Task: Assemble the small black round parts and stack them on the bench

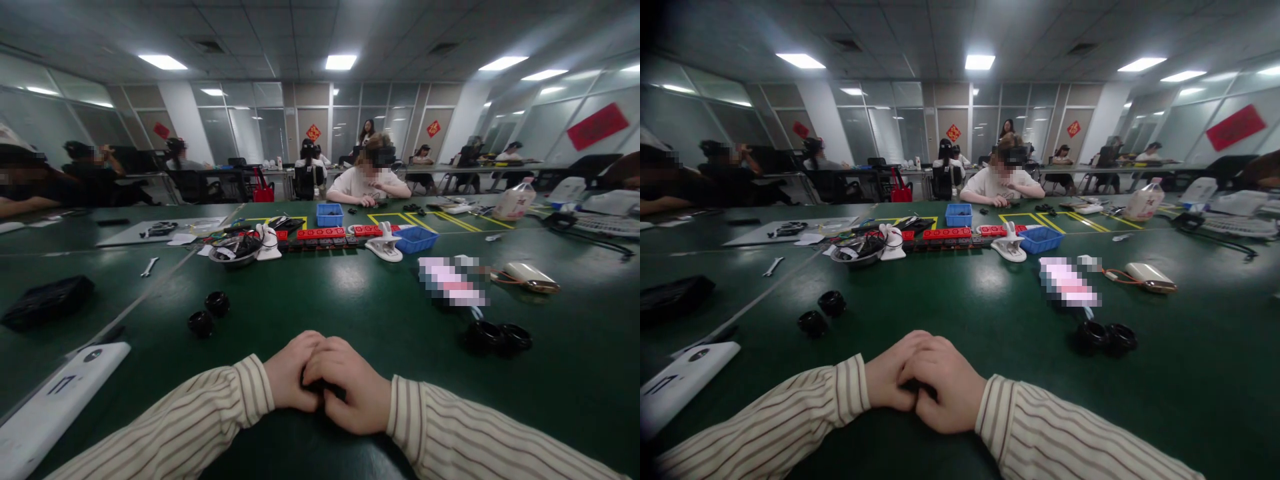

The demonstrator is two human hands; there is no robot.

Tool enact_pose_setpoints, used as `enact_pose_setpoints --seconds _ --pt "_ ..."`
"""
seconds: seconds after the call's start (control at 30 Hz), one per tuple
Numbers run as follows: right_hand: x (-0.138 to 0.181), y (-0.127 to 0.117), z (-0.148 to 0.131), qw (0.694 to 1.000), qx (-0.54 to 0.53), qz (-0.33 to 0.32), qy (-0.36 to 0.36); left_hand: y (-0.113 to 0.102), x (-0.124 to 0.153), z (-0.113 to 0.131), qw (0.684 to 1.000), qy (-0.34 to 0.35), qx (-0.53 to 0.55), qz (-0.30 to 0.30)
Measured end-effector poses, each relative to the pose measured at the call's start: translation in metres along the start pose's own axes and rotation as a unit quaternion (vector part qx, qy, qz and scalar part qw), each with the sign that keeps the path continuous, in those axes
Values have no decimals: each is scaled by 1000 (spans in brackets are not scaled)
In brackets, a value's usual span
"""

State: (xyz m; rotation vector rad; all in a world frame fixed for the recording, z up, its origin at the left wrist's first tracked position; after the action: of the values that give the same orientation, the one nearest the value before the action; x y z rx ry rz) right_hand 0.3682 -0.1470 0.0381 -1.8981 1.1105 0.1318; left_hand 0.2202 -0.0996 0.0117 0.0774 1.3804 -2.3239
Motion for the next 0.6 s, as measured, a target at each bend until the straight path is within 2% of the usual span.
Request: enact_pose_setpoints --seconds 0.07,0.13,0.27,0.37,0.43,0.53,0.6 --pt "0 -1 -4 1000 0 4 -16 1 1 0 1000 2 -13 0" --pt "0 -3 -5 1000 7 23 -7 2 3 0 999 -24 -26 15" --pt "3 0 0 993 45 61 95 3 4 7 992 -87 -64 60" --pt "2 5 5 980 81 51 176 4 5 13 986 -117 -94 78" --pt "1 8 6 973 101 37 204 8 5 13 982 -134 -109 81" --pt "0 9 6 971 112 24 212 15 7 6 978 -134 -128 95" --pt "0 8 7 976 108 28 189 19 8 -1 976 -123 -137 112"
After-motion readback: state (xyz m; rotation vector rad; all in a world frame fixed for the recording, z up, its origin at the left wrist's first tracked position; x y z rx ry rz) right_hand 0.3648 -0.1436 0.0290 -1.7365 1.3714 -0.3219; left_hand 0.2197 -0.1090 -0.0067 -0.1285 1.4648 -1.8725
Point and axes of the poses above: each hand's wrist, its own x-axis away from the middle knuckle, its own y-axis out of the palm, z = x × y, the point moved 1 cm from there along -x, towards the middle knuckle, and after that the axes turned 9 degrees about y, right-handed, at the moved point
